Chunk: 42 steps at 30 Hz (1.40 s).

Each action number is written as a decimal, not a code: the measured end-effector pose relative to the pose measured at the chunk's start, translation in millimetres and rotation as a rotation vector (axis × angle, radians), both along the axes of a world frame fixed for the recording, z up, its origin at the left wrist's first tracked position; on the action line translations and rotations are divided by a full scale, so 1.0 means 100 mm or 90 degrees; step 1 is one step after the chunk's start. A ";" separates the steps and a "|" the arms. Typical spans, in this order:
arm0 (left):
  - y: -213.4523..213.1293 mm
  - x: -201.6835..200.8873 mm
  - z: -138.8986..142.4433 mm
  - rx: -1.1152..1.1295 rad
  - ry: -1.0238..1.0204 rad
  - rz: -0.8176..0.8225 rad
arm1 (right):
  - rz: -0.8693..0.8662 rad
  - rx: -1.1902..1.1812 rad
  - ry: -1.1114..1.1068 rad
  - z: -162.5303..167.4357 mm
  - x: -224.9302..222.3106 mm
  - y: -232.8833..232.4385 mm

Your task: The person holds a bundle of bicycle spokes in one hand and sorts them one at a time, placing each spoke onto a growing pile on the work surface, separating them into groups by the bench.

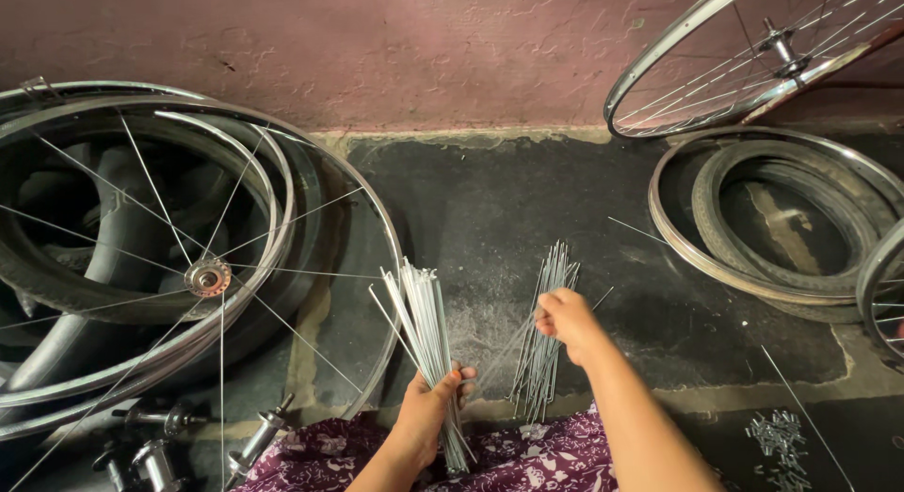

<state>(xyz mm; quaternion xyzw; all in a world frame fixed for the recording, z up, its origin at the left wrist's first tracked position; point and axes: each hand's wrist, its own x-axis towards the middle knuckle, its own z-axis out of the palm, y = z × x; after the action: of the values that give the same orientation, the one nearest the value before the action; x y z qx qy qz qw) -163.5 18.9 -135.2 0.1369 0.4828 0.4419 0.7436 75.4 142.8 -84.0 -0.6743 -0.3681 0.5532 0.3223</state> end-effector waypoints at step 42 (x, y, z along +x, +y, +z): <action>-0.21 0.00 0.25 0.087 -0.029 -0.230 | 0.039 0.016 0.015 0.09 -0.65 -0.97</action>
<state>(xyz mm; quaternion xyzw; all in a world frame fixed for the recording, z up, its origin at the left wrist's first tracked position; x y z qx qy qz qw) -163.4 -2.1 -110.1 0.2611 0.4026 0.3360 0.8105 10.8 45.4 -74.6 -0.6519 -0.3913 0.5662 0.3182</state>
